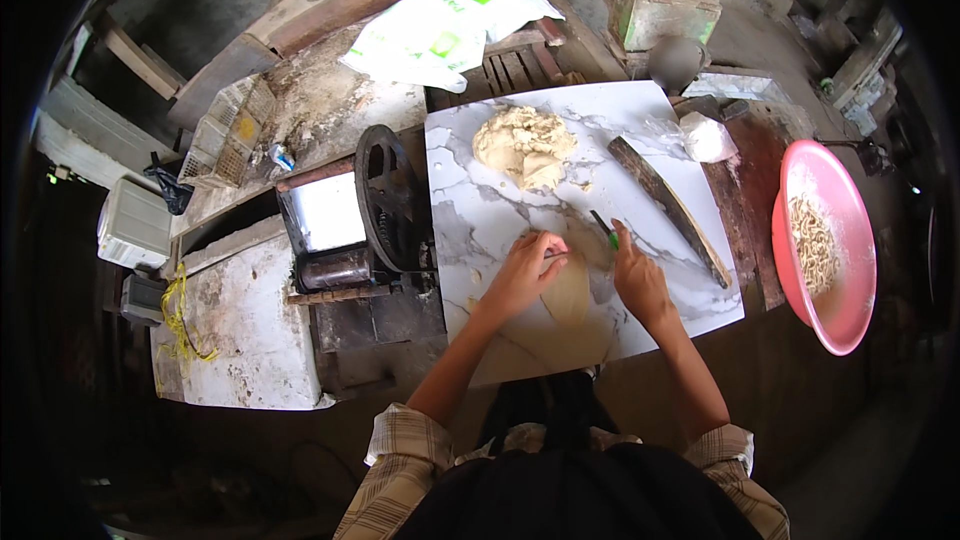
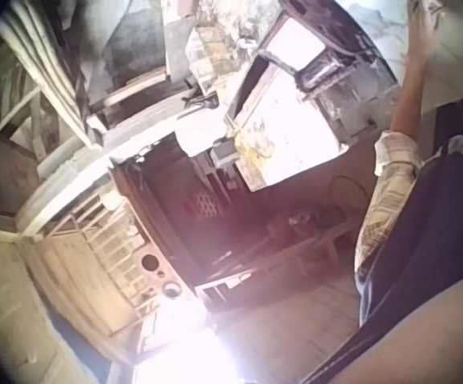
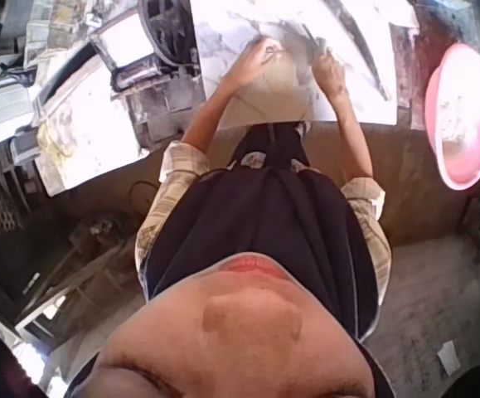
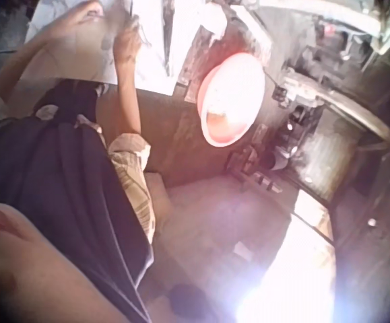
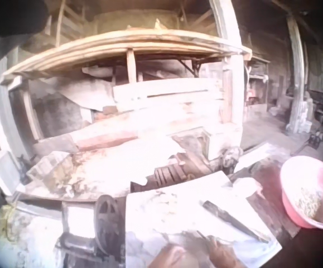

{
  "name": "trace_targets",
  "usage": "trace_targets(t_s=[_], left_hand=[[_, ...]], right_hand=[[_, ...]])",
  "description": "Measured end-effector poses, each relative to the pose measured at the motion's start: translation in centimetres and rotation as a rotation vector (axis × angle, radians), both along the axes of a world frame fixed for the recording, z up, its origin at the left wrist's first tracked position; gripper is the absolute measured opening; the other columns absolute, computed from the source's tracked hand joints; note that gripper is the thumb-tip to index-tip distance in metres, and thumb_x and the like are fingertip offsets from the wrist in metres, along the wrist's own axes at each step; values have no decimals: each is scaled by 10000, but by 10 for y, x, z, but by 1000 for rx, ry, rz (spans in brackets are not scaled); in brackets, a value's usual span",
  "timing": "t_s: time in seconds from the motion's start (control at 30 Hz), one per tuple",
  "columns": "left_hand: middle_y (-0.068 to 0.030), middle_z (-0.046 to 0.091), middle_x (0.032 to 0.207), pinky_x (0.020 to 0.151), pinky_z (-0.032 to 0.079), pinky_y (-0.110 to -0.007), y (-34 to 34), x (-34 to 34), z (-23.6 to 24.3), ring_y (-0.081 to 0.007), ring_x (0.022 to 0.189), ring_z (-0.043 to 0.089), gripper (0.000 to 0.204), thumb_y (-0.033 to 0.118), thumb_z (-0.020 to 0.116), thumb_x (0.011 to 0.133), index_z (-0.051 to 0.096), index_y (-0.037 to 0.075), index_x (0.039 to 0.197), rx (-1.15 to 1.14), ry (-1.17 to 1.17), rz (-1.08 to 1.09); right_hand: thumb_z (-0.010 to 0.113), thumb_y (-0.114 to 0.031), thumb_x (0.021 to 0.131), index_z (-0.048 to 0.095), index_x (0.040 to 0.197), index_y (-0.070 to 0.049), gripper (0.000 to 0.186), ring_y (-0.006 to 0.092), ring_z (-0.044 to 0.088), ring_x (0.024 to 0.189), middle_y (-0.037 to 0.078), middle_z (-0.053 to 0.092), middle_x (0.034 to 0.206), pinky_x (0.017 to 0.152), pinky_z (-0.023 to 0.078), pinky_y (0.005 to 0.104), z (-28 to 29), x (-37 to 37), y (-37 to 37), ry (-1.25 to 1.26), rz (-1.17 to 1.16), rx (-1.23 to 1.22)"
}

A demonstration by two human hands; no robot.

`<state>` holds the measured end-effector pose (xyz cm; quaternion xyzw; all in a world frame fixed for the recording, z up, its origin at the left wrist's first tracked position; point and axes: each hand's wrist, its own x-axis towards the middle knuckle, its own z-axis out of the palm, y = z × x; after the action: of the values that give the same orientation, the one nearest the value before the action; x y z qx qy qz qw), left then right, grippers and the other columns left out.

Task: The person puts a piece of dough into a manual pasta maker and turns the handle to produce noodles into a bowl. They then take another piece of dough, roll it out by hand into a long strip on a table, and cut a square section from it using a knife.

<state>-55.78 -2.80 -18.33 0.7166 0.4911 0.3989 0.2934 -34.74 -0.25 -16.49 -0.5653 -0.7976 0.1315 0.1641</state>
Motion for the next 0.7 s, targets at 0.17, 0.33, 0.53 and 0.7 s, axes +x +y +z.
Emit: trace_targets(t_s=[0.17, 0.33, 0.53, 0.7], left_hand=[[-83, 616, 942, 861, 422, -375, -1, 2, -6, -271, 931, 589, 211, 47, 617, 834, 491, 53, 1003, 91, 4, 12], [-75, 619, 959, 878, 399, -390, 0, 2, -9, -280, 940, 588, 205, 35, 611, 832, 491, 68, 994, 142, 18, 29], [-67, 624, 970, 888, 392, -395, -2, 3, -7, -280, 974, 578, 210, 39, 611, 829, 485, 67, 995, 114, 21, 39], [-56, 627, 915, 892, 377, -398, -4, 6, -6, -258, 936, 578, 187, 68, 615, 834, 501, 83, 982, 161, 18, 60]], right_hand=[[468, -45, 813, 301, 1435, -103, 647, 364, 640, 631, 209, 628, 744, 585, 523, 475, 24, -12, -40, -280, 100, -95], [454, -16, 806, 324, 1424, -117, 639, 362, 633, 602, 204, 624, 693, 571, 517, 494, 37, -32, -53, -260, 40, -159], [514, -17, 773, 270, 1432, -25, 702, 331, 655, 656, 176, 629, 735, 586, 533, 453, 41, -43, -56, -349, 56, -179], [522, -32, 784, 250, 1434, -7, 705, 318, 660, 711, 174, 632, 775, 614, 538, 438, 40, -47, -59, -391, 50, -184]])
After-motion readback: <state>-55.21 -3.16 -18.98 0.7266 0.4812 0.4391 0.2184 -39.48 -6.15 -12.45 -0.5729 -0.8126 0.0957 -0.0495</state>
